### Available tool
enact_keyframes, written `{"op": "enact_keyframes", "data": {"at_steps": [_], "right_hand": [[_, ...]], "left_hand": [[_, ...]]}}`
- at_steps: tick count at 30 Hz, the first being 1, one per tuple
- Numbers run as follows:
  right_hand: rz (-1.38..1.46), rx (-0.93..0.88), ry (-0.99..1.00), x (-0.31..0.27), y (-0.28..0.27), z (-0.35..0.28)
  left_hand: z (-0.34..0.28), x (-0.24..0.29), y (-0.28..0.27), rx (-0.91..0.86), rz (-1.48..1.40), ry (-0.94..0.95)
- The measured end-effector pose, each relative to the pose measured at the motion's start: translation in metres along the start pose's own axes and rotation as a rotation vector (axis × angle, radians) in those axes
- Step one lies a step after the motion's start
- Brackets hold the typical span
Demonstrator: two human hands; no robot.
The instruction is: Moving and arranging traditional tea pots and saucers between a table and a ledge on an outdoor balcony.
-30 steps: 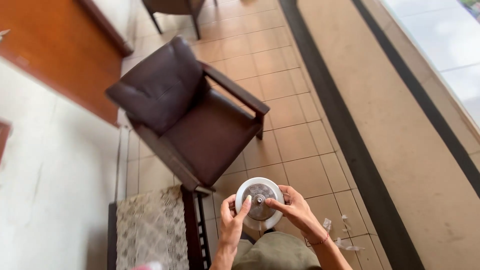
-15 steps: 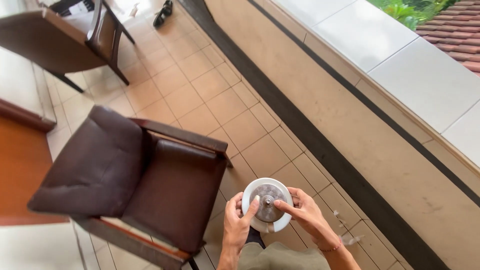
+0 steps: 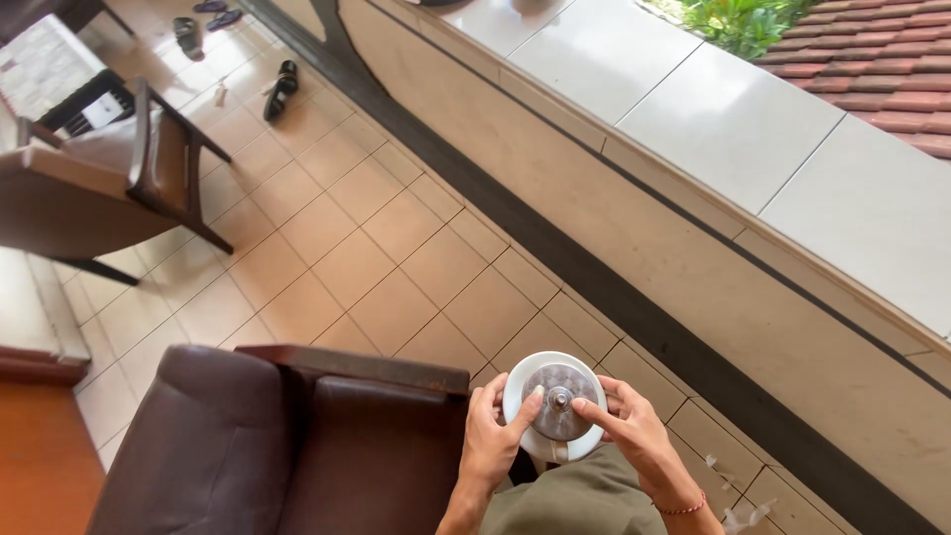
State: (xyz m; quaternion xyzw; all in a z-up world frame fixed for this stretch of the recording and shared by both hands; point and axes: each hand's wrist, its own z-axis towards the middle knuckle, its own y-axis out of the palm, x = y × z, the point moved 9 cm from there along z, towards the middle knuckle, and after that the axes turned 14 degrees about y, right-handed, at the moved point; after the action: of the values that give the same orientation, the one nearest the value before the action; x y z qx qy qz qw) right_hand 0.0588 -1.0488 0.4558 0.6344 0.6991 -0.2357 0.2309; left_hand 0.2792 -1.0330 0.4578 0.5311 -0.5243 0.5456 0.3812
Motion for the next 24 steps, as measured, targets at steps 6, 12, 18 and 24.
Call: {"op": "enact_keyframes", "data": {"at_steps": [6, 12, 18, 24], "right_hand": [[0.083, -0.007, 0.019, -0.061, 0.004, 0.062], [0.142, -0.076, -0.096, -0.153, -0.006, 0.132], [0.082, -0.09, -0.107, -0.265, -0.024, 0.177], [-0.021, -0.08, -0.15, -0.349, -0.023, 0.218]], "left_hand": [[0.088, 0.0, 0.011, -0.02, -0.063, -0.054], [0.194, 0.023, 0.031, 0.015, -0.075, -0.039], [0.292, 0.068, 0.054, 0.054, -0.117, -0.059], [0.362, 0.076, 0.072, 0.089, -0.333, -0.073]]}}
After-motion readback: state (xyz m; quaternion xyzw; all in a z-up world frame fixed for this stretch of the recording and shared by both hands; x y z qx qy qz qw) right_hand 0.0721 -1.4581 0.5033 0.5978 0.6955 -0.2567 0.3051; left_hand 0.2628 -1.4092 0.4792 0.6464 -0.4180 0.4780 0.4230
